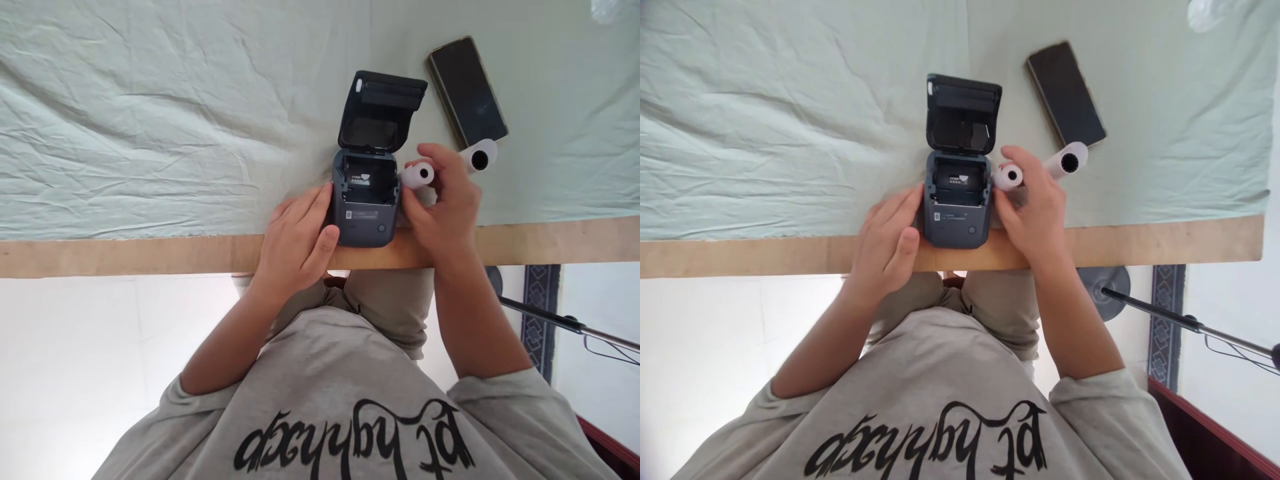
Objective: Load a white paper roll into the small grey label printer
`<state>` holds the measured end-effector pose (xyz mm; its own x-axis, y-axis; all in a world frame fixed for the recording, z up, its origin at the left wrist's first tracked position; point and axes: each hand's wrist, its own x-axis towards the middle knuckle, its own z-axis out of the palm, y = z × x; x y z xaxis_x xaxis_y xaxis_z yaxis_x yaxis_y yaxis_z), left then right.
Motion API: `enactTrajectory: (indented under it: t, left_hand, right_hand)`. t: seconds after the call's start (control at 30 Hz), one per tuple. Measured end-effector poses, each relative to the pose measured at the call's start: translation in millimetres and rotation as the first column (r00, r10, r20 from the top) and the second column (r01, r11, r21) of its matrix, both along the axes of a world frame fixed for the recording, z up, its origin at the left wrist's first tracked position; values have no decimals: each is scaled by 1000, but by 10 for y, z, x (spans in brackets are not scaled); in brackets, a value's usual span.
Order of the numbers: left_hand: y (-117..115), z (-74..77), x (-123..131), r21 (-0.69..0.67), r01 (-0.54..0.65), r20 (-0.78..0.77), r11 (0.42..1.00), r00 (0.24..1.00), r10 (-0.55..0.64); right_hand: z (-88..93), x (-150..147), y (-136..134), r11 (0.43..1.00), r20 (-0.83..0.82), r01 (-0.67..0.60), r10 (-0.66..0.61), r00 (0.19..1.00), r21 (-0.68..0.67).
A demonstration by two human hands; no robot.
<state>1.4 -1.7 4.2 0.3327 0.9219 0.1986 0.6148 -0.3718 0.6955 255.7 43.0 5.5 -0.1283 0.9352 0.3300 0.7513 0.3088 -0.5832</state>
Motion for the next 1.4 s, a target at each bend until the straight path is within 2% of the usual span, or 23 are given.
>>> enactTrajectory:
  t: [0.07, 0.13, 0.2, 0.27, 0.47, 0.63, 0.77, 0.97, 1.23, 1.4]
  left_hand:
    - [-2, 7, 3, 2, -8, 12, 1000, 1000, 8]
    - [-2, 9, 5, -1, -19, 12, 1000, 1000, 19]
    - [0, 6, 4, -9, -22, 0, 1000, 1000, 22]
    - [4, -1, 0, -13, -16, -11, 1000, 1000, 16]
    - [10, -27, -10, 0, -21, -11, 1000, 1000, 21]
    - [9, -35, -2, 14, -32, -9, 999, 999, 32]
    - [12, -35, 2, 8, -34, -15, 999, 999, 34]
    - [20, -32, 8, 22, -40, -34, 999, 999, 40]
    - [28, -17, 17, 6, -54, -41, 999, 998, 54]
    - [33, -24, 10, 2, -38, -30, 999, 999, 38]
  right_hand:
    - [19, 49, -74, 1000, -24, 16, -16, 1000, -28]
    - [24, 86, -119, 999, -13, -21, 20, 1000, -49]
    - [-4, 118, -130, 995, 12, -92, 93, 996, -25]
    - [-59, 146, -125, 993, 23, -111, 111, 994, 35]
    - [-167, 184, -139, 989, -61, 78, -71, 996, 122]
    - [-129, 139, -109, 990, 1, 18, -19, 1000, 139]
    - [-116, 128, -104, 989, 5, 76, -77, 997, 128]
    - [-114, 142, -138, 992, -29, 51, -48, 998, 114]
    - [-202, 176, -114, 999, -69, 18, -16, 998, 38]
    - [-213, 187, -139, 995, -146, 68, -56, 988, 78]
